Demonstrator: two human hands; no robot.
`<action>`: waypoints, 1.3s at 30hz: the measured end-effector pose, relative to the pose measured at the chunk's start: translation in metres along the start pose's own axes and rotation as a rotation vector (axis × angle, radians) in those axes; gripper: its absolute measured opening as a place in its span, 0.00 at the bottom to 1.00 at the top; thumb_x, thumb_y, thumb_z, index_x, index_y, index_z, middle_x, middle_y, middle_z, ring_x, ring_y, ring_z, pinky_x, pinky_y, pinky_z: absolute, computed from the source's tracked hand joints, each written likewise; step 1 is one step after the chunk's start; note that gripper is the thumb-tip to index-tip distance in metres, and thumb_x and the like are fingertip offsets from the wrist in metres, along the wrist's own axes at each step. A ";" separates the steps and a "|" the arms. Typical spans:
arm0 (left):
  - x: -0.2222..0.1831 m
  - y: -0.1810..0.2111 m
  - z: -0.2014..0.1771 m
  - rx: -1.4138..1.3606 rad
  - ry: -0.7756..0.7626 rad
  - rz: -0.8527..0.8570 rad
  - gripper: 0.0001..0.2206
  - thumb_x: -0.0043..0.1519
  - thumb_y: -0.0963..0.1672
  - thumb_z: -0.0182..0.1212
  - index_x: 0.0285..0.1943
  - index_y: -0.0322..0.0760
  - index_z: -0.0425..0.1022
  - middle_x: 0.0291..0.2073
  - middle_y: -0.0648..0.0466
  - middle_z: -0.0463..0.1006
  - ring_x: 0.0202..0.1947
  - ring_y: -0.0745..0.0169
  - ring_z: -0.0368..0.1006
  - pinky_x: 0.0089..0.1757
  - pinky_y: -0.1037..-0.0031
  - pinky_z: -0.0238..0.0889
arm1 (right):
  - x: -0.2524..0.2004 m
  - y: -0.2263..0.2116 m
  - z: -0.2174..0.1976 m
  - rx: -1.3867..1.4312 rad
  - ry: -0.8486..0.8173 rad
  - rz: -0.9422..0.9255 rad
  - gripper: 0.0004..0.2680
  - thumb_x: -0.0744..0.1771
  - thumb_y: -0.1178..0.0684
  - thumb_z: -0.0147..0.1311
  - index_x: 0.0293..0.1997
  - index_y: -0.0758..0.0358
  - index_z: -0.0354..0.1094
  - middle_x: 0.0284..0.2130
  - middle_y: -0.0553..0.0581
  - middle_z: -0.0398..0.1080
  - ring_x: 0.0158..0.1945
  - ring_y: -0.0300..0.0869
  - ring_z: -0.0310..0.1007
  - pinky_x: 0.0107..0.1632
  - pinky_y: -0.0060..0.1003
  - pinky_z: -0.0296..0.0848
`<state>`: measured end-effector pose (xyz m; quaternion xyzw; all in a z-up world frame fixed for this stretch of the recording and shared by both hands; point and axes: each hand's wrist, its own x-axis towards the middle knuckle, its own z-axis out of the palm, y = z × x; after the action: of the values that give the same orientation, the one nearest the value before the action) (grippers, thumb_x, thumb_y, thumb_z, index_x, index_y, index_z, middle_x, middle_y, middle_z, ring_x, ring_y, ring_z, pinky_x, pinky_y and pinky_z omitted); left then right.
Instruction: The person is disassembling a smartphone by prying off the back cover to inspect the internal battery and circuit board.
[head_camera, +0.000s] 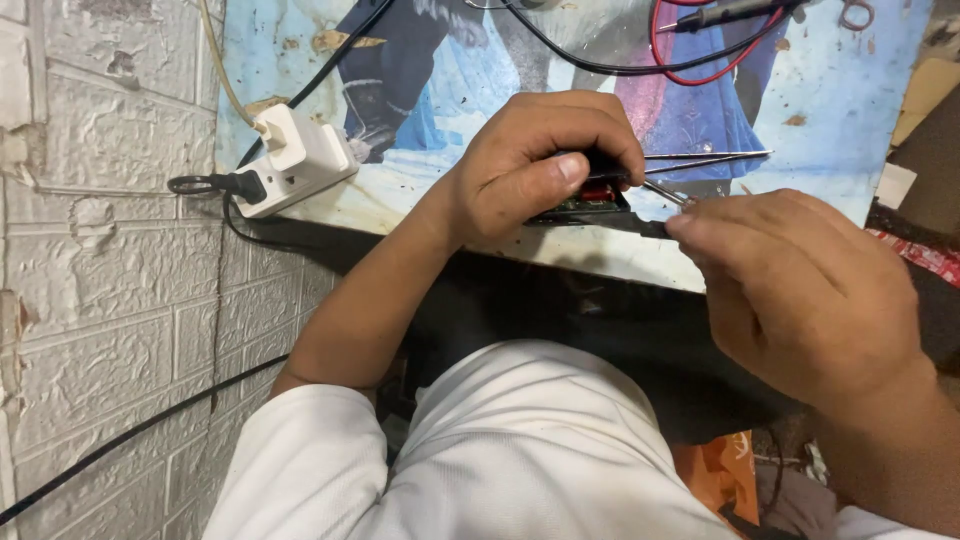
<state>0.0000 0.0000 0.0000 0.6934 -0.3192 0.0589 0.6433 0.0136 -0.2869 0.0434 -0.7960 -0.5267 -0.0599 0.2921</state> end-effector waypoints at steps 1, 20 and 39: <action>-0.001 0.000 0.000 0.002 0.003 -0.001 0.26 0.77 0.52 0.37 0.53 0.28 0.79 0.45 0.44 0.80 0.45 0.47 0.76 0.50 0.59 0.69 | 0.006 -0.003 -0.007 0.002 -0.001 -0.003 0.09 0.75 0.75 0.54 0.57 0.74 0.78 0.50 0.69 0.83 0.50 0.62 0.84 0.58 0.55 0.82; -0.003 -0.003 -0.003 -0.035 -0.040 0.021 0.25 0.78 0.52 0.38 0.55 0.28 0.78 0.46 0.43 0.79 0.47 0.45 0.76 0.53 0.56 0.70 | 0.027 0.029 0.011 -0.171 0.088 -0.425 0.06 0.75 0.70 0.58 0.46 0.75 0.83 0.41 0.71 0.85 0.33 0.58 0.73 0.37 0.49 0.70; -0.003 -0.002 -0.004 -0.051 -0.039 -0.008 0.26 0.78 0.54 0.38 0.55 0.31 0.78 0.46 0.46 0.79 0.47 0.49 0.76 0.53 0.59 0.69 | 0.016 0.017 0.015 0.016 -0.026 -0.012 0.07 0.74 0.67 0.62 0.59 0.69 0.77 0.44 0.67 0.76 0.42 0.60 0.73 0.49 0.54 0.71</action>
<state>-0.0004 0.0047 -0.0029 0.6791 -0.3301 0.0347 0.6547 0.0325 -0.2709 0.0305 -0.7913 -0.5356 -0.0470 0.2911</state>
